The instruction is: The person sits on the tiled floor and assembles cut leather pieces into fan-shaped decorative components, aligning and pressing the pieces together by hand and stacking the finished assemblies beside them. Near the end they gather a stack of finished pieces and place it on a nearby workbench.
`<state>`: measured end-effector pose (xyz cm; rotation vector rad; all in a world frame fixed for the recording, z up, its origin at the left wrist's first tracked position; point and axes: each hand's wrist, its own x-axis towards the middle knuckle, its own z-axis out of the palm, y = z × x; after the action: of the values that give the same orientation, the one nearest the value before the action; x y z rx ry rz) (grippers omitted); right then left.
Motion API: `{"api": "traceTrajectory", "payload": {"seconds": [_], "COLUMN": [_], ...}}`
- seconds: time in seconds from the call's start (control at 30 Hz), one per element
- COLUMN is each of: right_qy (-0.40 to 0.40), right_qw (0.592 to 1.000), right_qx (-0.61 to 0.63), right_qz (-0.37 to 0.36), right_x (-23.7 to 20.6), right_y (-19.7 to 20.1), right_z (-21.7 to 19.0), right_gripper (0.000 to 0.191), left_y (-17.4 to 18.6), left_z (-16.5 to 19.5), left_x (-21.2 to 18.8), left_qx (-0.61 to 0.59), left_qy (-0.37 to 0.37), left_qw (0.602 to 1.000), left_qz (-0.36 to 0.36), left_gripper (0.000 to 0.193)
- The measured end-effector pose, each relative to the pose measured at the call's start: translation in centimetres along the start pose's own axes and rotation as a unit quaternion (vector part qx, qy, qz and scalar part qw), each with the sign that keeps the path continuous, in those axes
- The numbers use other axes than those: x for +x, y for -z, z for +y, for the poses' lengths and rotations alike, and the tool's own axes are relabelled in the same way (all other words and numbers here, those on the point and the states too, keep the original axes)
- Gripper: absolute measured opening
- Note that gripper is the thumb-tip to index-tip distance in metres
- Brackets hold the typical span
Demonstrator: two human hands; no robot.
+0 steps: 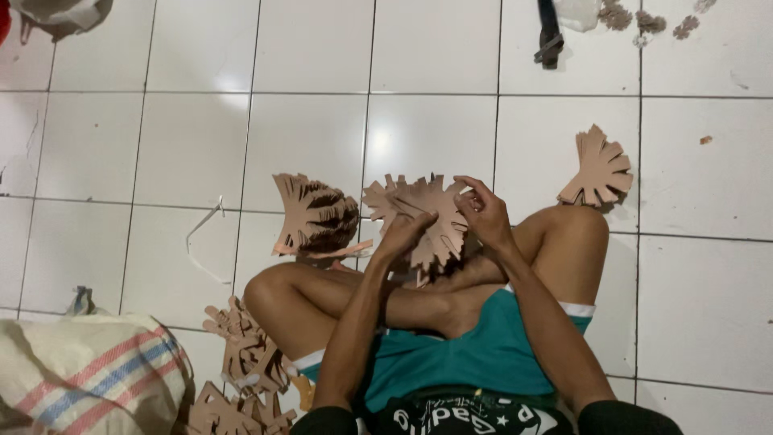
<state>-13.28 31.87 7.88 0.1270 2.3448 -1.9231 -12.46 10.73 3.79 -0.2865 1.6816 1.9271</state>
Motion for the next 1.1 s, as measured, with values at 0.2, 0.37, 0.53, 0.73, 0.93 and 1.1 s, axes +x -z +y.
{"api": "traceTrajectory", "payload": {"seconds": [0.2, 0.37, 0.53, 0.73, 0.93, 1.1], "right_qy": [0.011, 0.025, -0.001, -0.051, -0.123, -0.066], "right_qw": [0.999, 0.998, 0.998, 0.994, 0.977, 0.996], "right_qx": [-0.001, 0.047, 0.047, 0.096, 0.164, 0.055], "right_qz": [0.030, -0.018, -0.032, -0.022, -0.051, 0.007], "right_x": [-2.0, -1.6, -1.6, -1.3, -1.1, -1.3], "right_y": [-1.7, -0.9, -0.4, -0.7, -0.4, -1.0], "right_z": [1.3, 3.2, 3.8, 2.7, 2.2, 2.6], "right_gripper": [0.028, 0.027, 0.027, 0.028, 0.029, 0.028], "left_y": [1.6, 1.1, 0.8, 1.3, 1.2, 0.4], "left_z": [0.8, 0.9, 0.9, 0.4, 0.4, 0.9], "left_x": [-3.3, -4.2, -4.0, -3.1, -3.3, -3.8], "left_qx": [-0.027, 0.018, -0.007, 0.046, 0.042, 0.044], "left_qy": [-0.027, -0.028, -0.078, -0.047, -0.056, -0.088], "left_qw": [0.999, 0.999, 0.996, 0.995, 0.996, 0.993], "left_qz": [0.027, 0.031, 0.031, 0.073, 0.048, 0.069], "left_gripper": [0.015, 0.032, 0.026, 0.023, 0.020, 0.024]}}
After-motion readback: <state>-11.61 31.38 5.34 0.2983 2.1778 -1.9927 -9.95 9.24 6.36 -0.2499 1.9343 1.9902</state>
